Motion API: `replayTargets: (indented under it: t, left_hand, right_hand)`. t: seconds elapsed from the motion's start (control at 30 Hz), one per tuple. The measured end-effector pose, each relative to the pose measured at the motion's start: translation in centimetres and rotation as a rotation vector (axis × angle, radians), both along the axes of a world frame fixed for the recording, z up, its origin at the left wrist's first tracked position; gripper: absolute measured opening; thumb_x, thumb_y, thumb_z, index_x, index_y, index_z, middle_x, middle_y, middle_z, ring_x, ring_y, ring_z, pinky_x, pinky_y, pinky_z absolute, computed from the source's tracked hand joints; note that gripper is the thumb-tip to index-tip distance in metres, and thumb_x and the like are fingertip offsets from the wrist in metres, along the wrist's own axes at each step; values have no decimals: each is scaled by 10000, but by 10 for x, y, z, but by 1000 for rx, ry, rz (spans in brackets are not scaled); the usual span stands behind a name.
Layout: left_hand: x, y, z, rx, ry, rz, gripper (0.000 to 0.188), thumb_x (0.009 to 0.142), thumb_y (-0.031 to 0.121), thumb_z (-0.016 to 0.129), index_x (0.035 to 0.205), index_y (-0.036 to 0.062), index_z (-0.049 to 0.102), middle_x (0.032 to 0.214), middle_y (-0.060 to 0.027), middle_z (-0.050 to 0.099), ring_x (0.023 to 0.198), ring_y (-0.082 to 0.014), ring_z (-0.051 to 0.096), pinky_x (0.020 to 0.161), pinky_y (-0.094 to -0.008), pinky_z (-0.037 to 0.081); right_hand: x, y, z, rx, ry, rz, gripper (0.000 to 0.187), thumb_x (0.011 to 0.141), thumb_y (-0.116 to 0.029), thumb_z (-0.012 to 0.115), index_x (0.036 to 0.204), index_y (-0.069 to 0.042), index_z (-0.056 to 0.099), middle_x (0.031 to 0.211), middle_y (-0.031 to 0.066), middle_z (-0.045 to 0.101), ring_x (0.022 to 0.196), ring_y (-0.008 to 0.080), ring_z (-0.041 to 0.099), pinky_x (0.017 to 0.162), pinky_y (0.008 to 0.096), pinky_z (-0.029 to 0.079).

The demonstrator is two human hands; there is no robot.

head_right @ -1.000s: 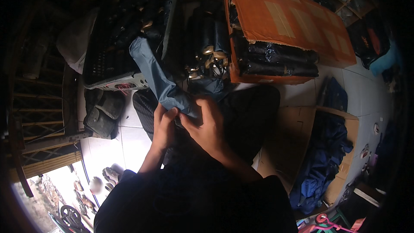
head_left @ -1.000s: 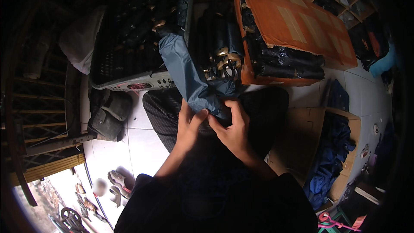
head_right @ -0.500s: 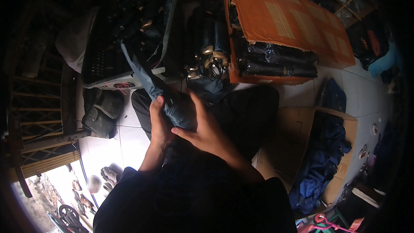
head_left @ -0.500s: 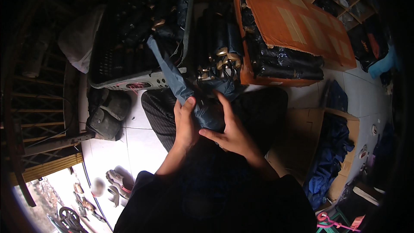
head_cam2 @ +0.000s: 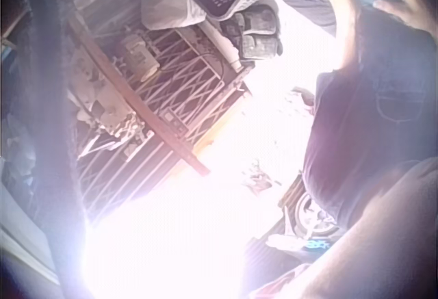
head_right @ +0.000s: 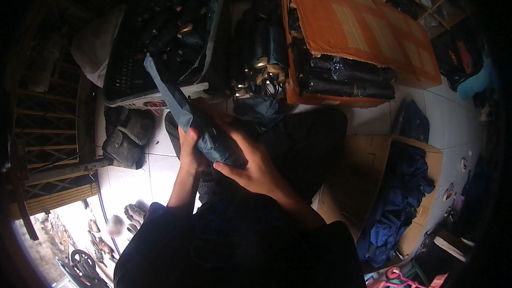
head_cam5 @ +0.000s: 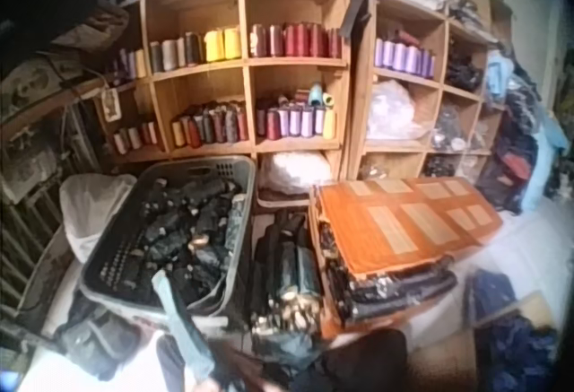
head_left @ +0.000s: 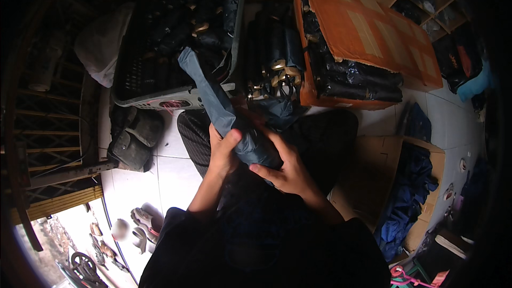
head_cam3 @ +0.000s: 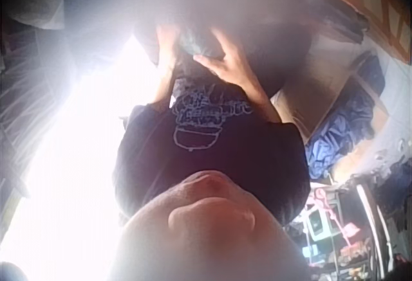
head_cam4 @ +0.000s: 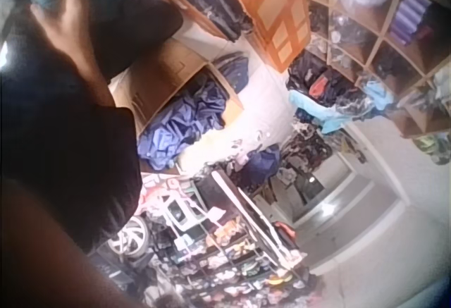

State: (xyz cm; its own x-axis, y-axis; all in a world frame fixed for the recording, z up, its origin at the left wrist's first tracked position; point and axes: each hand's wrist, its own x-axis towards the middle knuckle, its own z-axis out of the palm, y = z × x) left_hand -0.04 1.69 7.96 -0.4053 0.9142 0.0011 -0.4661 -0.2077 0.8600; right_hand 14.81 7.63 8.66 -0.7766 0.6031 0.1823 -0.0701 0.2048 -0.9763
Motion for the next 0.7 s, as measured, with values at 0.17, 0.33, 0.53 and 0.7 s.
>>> replayTargets:
  t: [0.17, 0.33, 0.53, 0.7]
  left_hand:
    - [19, -10, -2, -145, 8, 145, 707, 736, 469, 746, 1191, 21, 444, 1012, -83, 545, 926, -175, 558, 808, -308, 476]
    - [34, -13, -2, -119, -121, 167, 551, 763, 348, 756, 1117, -13, 537, 980, -83, 614, 887, -163, 592, 805, -295, 471]
    - [20, -17, -12, -97, -55, -52, 696, 780, 369, 734, 1268, -32, 443, 1114, -98, 560, 1022, -181, 550, 910, -322, 427]
    - [8, -11, -19, -125, 318, -139, 936, 761, 399, 730, 1420, -27, 218, 1349, -141, 340, 1233, -222, 381, 1036, -360, 306]
  right_hand:
    - [0, -5, -8, -195, 92, -12, 727, 788, -215, 744, 1334, 24, 327, 1321, 187, 458, 1224, 258, 472, 1010, 367, 366]
    - [2, -8, -7, -394, 88, -10, 716, 796, -195, 735, 1303, 6, 271, 1275, 206, 442, 1231, 267, 439, 1020, 383, 346]
    - [3, -2, -28, -557, 139, 41, 661, 842, -263, 658, 1335, -29, 285, 1159, 142, 497, 842, 180, 608, 672, 273, 517]
    - [4, 7, -13, -689, 108, 63, 550, 895, -272, 557, 1342, -3, 384, 1284, 143, 463, 1142, 203, 459, 963, 349, 340]
